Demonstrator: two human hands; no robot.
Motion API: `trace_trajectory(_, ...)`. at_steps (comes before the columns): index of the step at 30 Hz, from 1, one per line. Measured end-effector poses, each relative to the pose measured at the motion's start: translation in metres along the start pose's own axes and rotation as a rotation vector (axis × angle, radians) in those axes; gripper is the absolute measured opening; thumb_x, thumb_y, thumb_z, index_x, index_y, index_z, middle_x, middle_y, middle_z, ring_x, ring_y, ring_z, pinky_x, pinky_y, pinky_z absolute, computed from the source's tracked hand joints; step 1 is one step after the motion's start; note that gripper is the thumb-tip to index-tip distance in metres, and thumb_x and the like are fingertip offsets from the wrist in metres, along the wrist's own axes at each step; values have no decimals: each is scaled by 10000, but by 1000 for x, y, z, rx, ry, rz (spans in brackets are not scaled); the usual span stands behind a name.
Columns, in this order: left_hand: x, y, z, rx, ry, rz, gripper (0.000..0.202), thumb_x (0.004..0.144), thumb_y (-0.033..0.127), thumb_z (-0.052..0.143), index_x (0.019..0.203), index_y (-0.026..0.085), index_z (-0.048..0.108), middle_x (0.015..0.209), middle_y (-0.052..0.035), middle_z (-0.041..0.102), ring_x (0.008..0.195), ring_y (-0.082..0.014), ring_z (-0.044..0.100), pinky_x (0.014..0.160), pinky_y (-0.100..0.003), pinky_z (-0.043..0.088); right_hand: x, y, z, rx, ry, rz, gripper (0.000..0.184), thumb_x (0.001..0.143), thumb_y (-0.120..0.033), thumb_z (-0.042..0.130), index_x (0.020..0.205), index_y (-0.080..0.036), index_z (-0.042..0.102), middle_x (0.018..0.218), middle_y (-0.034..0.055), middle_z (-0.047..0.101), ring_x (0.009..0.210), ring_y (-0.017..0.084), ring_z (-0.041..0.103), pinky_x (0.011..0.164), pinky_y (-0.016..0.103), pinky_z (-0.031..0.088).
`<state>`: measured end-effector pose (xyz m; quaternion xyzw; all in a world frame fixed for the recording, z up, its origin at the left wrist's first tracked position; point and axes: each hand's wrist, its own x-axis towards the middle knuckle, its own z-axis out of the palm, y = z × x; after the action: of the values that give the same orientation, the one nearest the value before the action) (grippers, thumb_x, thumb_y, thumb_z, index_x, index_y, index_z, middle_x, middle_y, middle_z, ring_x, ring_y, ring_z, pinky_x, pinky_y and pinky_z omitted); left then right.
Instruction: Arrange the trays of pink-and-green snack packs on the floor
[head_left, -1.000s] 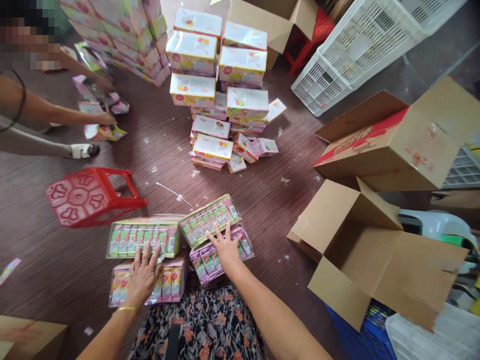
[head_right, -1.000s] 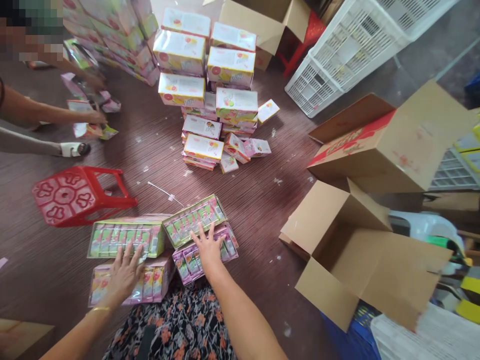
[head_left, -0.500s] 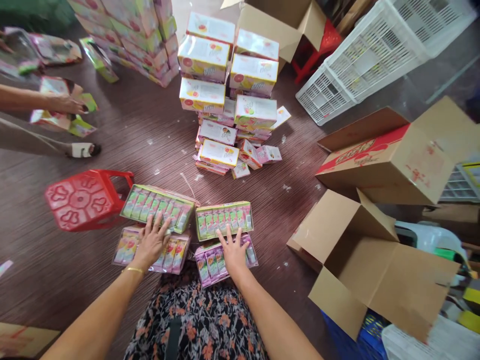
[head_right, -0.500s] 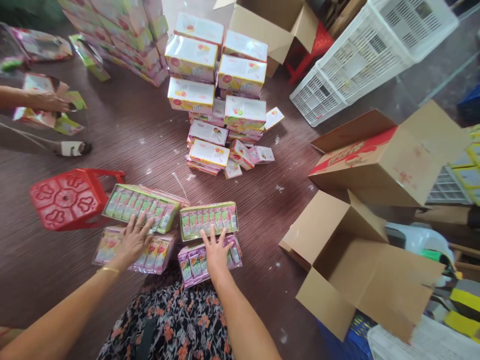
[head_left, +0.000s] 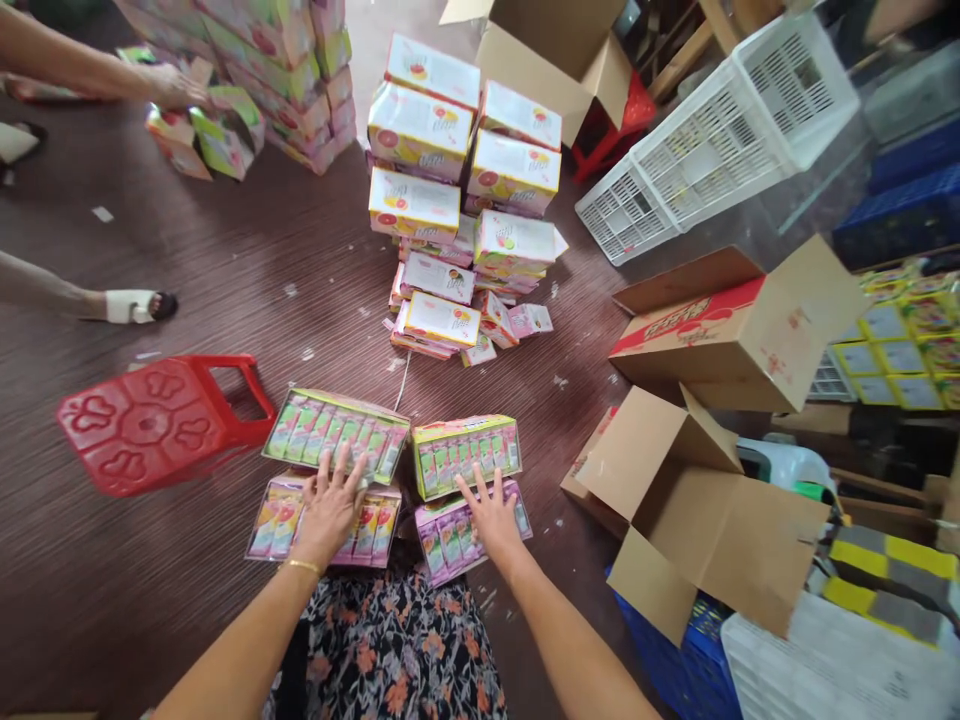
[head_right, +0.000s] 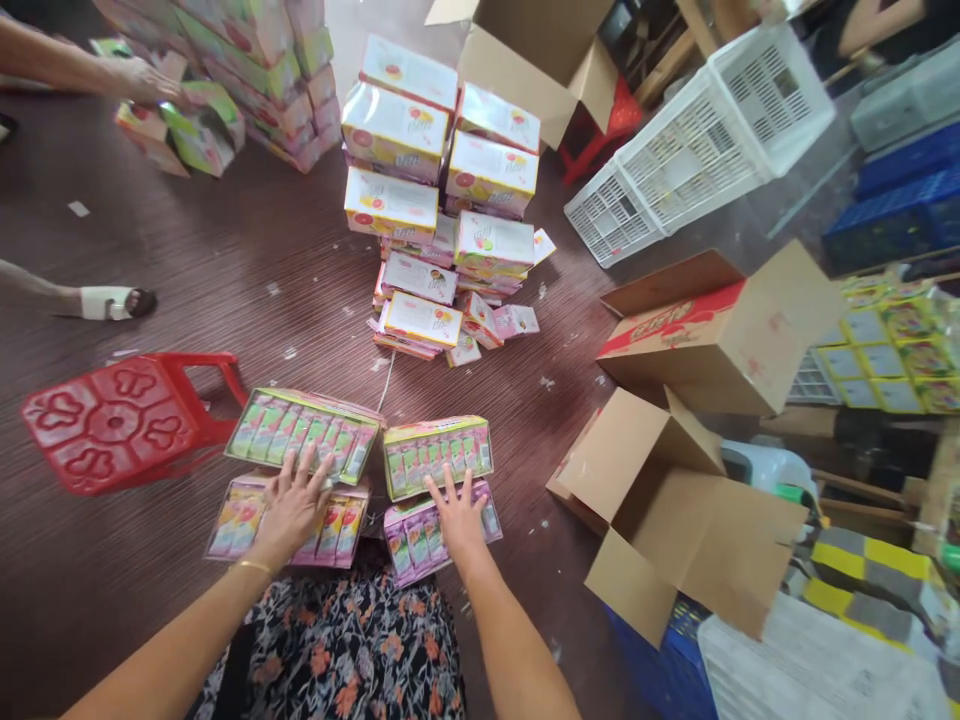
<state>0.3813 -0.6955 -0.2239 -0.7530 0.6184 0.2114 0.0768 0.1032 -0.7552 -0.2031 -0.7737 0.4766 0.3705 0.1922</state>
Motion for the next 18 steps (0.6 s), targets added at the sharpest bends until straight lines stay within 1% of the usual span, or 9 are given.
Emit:
trace_trajectory(3, 0, -1, 0, -42, 18, -1, 494, 959, 346, 368, 1450, 303, 342, 1578, -38, 175, 1455, -310, 60, 1091, -533, 247, 9, 2, -12, 30, 25, 23, 1110, 696, -201, 780, 1489, -417, 35, 1584, 89, -139, 1420, 483, 32, 999, 733, 329)
trace_trajectory(5, 4, 0, -2, -53, 24, -39, 500, 959, 348, 365, 1455, 287, 340, 1584, -46, 151, 1453, -319, 56, 1092, -537, 258, 20, 5, -25, 49, 45, 20, 1119, 693, -214, 786, 1491, -412, 28, 1582, 94, -154, 1421, 483, 19, 1000, 739, 320)
trace_trajectory(7, 13, 2, -6, -57, 27, -98, 508, 964, 352, 347, 1465, 271, 320, 1589, -60, 121, 1451, -332, 58, 1085, -550, 279, 35, 8, -42, 53, 72, -6, 1112, 697, -198, 777, 1494, -405, 30, 1580, 98, -165, 1419, 486, 22, 993, 747, 318)
trace_trajectory(9, 24, 5, -10, -60, 35, -152, 519, 969, 360, 328, 1477, 260, 291, 1592, -74, 99, 1448, -346, 57, 1078, -569, 295, 51, 10, -61, 49, 100, -29, 1074, 723, -159, 737, 1494, -405, 31, 1577, 92, -179, 1417, 489, 32, 981, 761, 316)
trace_trajectory(11, 33, 7, -13, -73, 43, -193, 527, 971, 369, 317, 1482, 250, 278, 1592, -87, 90, 1447, -356, 47, 1079, -584, 297, 66, 12, -79, 52, 116, -49, 1008, 764, -108, 656, 1494, -407, 29, 1574, 72, -197, 1418, 486, 32, 972, 771, 317)
trace_trajectory(13, 37, 8, -15, -90, 38, -221, 525, 971, 370, 305, 1481, 246, 282, 1592, -92, 91, 1449, -355, 31, 1085, -593, 293, 76, 12, -94, 61, 103, -66, 961, 783, -65, 576, 1493, -407, 26, 1571, 51, -212, 1418, 487, 19, 953, 783, 329)
trace_trajectory(15, 36, 8, -16, -96, 26, -234, 524, 972, 371, 296, 1480, 244, 287, 1591, -89, 96, 1452, -346, 23, 1093, -598, 287, 82, 12, -104, 65, 80, -82, 929, 793, -44, 526, 1496, -401, 33, 1572, 41, -209, 1413, 499, 5, 923, 793, 351)
trace_trajectory(18, 28, 9, -17, -80, 3, -253, 519, 972, 374, 293, 1474, 242, 303, 1588, -87, 115, 1454, -333, 39, 1100, -606, 276, 82, 11, -106, 64, 68, -87, 877, 820, -20, 451, 1496, -400, 42, 1575, 37, -190, 1413, 497, 7, 910, 799, 358)
